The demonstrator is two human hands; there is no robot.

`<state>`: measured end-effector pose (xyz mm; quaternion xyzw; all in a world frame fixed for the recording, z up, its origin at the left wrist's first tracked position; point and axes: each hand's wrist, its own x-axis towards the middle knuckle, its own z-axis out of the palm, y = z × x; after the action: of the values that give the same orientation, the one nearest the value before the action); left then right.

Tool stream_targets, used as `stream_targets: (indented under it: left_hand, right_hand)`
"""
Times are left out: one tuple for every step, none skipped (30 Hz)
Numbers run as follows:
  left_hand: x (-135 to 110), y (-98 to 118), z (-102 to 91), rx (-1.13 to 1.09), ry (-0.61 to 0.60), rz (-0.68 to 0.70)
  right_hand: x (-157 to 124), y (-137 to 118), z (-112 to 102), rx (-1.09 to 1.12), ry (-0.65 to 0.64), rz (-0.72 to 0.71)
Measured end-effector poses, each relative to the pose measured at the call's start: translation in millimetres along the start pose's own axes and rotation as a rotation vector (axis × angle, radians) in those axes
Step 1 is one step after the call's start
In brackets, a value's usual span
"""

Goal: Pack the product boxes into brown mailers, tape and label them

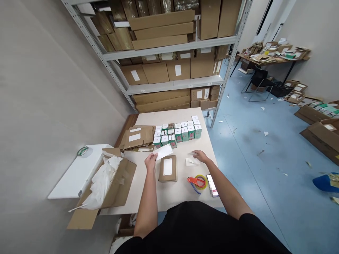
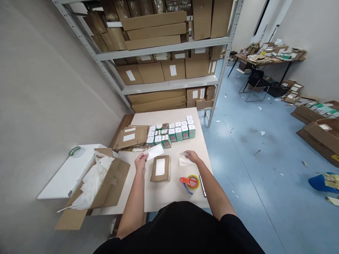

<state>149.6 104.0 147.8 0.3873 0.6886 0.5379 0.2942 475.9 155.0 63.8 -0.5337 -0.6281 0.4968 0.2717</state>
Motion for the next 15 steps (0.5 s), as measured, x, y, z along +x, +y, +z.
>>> stream_targets:
  left_hand:
    - [-4,0,2.9,-0.025,-0.002,-0.02]
    - [-9,0,8.0,-0.08,-0.008,-0.063]
    - [-16,-2,14.8,-0.136,-0.021,-0.113]
    - [-24,-4,22.8,-0.28,-0.019,-0.209]
    - [-34,-6,31.4,-0.408,-0.037,-0.311]
    - [-43,-8,39.9,-0.484,-0.072,-0.382]
    - [-53,-10,47.9,-0.532,-0.1,-0.41]
    - [-62,-10,54.8,-0.559,-0.138,-0.429]
    - [-71,-10,60.3,-0.572,-0.172,-0.433]
    - [-78,-9,64.4,-0.578,-0.201,-0.429]
    - [-84,-7,66.8,-0.581,-0.224,-0.427]
    - [-88,-4,67.7,-0.582,-0.242,-0.422]
    - [-91,0,67.1,-0.577,-0.257,-0.413]
    - [-93,5,65.3,-0.561,-0.281,-0.399]
    - [-93,10,62.5,-0.53,-0.314,-0.383]
  right_hand:
    - [-1,-5,5,0.031,0.012,0.01]
    - [-2,-12,11,0.052,0.021,0.023]
    - [-5,-19,19,0.063,0.026,0.035]
    - [-9,-27,28,0.07,0.029,0.041]
    - [-15,-35,37,0.083,0.033,0.038]
    - [-22,-42,46,0.111,0.045,0.019]
    - [-29,-50,55,0.16,0.059,-0.01]
    - [-37,-57,62,0.232,0.063,-0.038]
    - [-44,-65,67,0.317,0.055,-0.051]
    - [-51,-72,71,0.386,0.064,-0.052]
    - [-56,-79,73,0.429,0.083,-0.058]
    - [-61,-85,72,0.452,0.108,-0.064]
    - [-64,-90,70,0.459,0.134,-0.067]
    - [-66,-95,67,0.453,0.153,-0.069]
    - [-69,-99,63,0.44,0.16,-0.071]
